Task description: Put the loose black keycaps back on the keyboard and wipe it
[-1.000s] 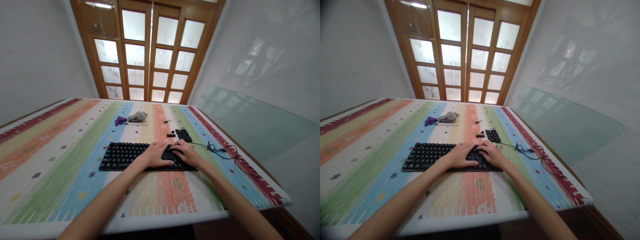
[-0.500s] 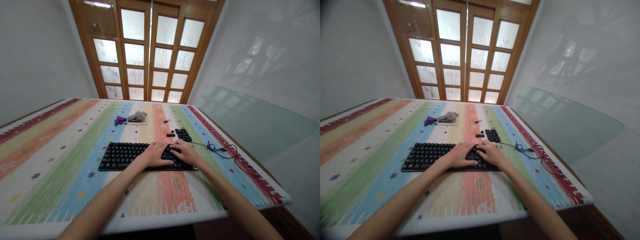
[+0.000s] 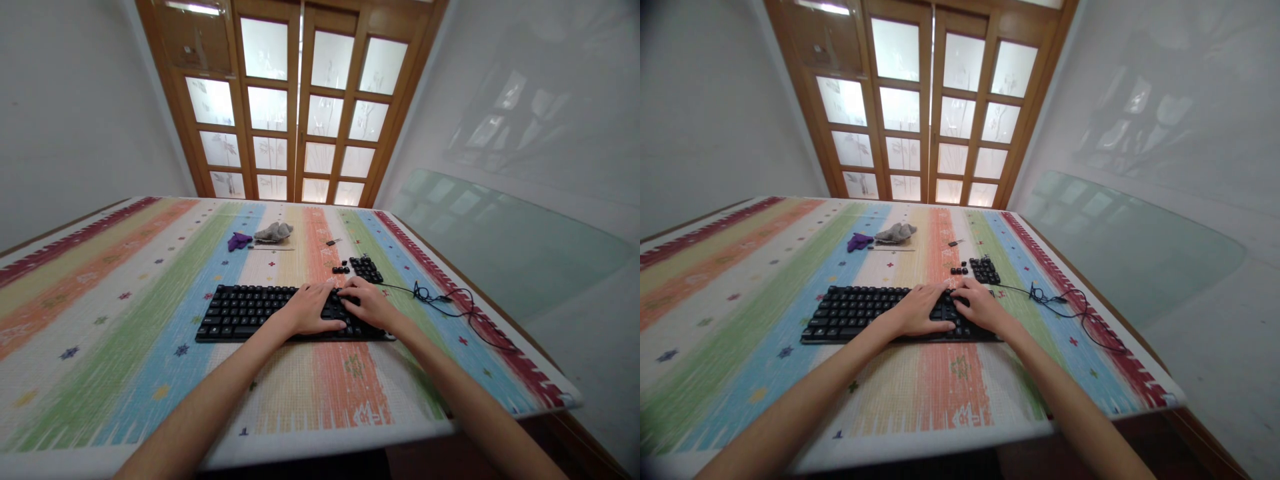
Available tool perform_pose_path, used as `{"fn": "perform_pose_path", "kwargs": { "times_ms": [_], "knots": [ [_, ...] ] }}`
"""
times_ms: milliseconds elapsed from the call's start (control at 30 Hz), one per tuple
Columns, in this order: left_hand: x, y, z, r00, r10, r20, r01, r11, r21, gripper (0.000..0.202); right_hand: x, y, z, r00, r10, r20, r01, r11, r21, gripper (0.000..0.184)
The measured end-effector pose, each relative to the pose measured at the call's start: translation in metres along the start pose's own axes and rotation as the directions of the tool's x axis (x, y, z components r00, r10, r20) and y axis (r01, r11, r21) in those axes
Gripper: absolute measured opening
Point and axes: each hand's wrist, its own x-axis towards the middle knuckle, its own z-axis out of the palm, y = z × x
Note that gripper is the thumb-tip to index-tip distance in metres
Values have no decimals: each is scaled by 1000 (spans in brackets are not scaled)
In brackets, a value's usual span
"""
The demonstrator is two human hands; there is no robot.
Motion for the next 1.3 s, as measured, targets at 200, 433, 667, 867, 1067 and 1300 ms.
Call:
{"fn": "perform_pose_path", "kwargs": {
  "times_ms": [200,433,667,867,1067,1300],
  "knots": [
    [0,2,-3,1000,4,6,-4,1000,-6,79,-1,1,2,1000,1,-11,-1,1000,-1,21],
    [-1,1,-4,1000,11,11,-11,1000,-7,80,-1,-1,-1,1000,28,-12,-28,999,30,20],
    [-1,1,-3,1000,13,6,-13,1000,0,76,-4,1,-1,999,33,-37,-31,998,56,16],
    [-1,3,-5,1000,13,14,-13,1000,5,77,-7,2,1,996,18,-85,-10,996,88,14],
    [-1,2,-4,1000,18,13,-18,1000,-6,75,-8,1,4,994,34,-105,-25,996,86,13],
    [-1,1,-3,1000,26,1,-26,1000,-11,72,-8,-2,5,993,12,-118,-1,996,94,16]
  ]
}}
